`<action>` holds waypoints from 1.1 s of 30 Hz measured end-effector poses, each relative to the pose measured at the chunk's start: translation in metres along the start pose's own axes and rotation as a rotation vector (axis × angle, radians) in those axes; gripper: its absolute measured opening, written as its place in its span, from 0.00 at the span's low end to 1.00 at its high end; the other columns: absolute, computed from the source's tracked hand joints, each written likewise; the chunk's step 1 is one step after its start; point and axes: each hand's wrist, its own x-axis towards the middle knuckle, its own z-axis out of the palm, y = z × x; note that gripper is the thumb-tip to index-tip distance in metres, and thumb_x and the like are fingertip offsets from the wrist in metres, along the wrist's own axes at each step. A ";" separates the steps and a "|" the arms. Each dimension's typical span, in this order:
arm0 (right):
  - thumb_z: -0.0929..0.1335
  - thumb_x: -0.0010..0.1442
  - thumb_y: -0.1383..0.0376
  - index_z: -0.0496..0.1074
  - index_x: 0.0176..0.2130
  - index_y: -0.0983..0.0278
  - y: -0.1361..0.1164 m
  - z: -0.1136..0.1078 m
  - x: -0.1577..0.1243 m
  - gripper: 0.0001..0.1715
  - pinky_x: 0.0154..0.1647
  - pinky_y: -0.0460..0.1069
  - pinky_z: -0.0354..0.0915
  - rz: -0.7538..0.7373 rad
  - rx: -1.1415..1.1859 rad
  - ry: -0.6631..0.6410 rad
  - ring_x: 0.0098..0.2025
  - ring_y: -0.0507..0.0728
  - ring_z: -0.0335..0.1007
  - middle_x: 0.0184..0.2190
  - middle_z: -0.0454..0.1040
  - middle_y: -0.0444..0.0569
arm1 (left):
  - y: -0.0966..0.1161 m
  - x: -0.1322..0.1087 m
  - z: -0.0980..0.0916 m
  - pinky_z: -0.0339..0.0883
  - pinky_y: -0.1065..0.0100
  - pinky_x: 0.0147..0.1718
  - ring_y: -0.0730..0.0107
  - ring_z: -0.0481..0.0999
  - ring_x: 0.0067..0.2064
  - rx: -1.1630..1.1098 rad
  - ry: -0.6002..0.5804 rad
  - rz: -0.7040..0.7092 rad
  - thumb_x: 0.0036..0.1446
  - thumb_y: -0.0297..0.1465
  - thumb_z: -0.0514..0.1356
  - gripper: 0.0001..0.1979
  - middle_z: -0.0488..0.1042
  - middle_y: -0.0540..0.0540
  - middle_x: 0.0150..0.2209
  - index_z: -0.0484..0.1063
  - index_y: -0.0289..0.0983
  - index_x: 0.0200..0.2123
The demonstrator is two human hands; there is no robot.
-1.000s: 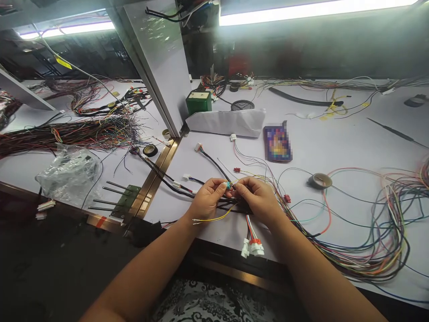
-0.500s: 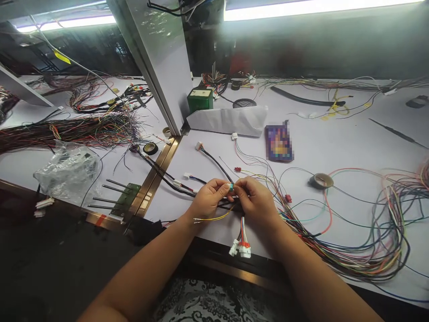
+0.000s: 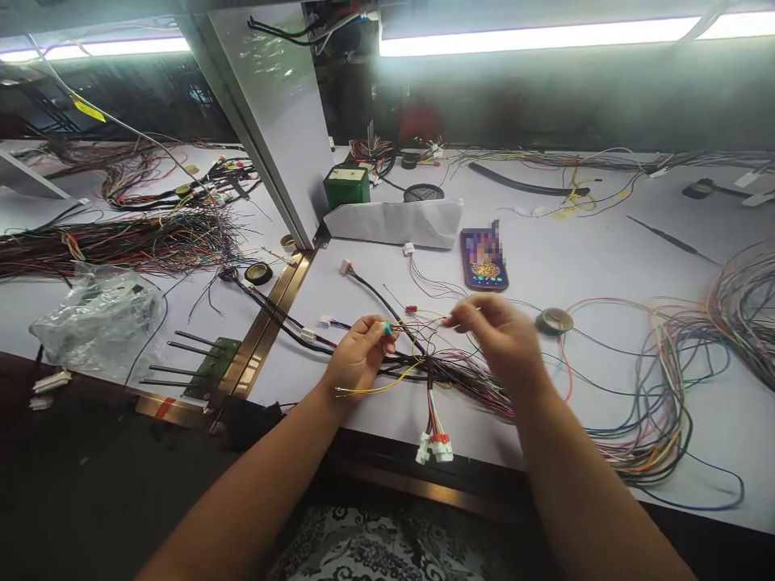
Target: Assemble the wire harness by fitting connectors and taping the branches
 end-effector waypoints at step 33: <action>0.71 0.52 0.57 0.78 0.35 0.55 0.004 -0.090 0.004 0.09 0.20 0.50 0.54 0.089 0.154 -0.205 0.19 0.49 0.60 0.14 0.63 0.43 | -0.001 0.001 -0.003 0.62 0.59 0.52 0.79 0.70 0.29 -0.177 0.048 0.015 0.55 0.29 0.62 0.06 0.72 0.50 0.30 0.68 0.36 0.35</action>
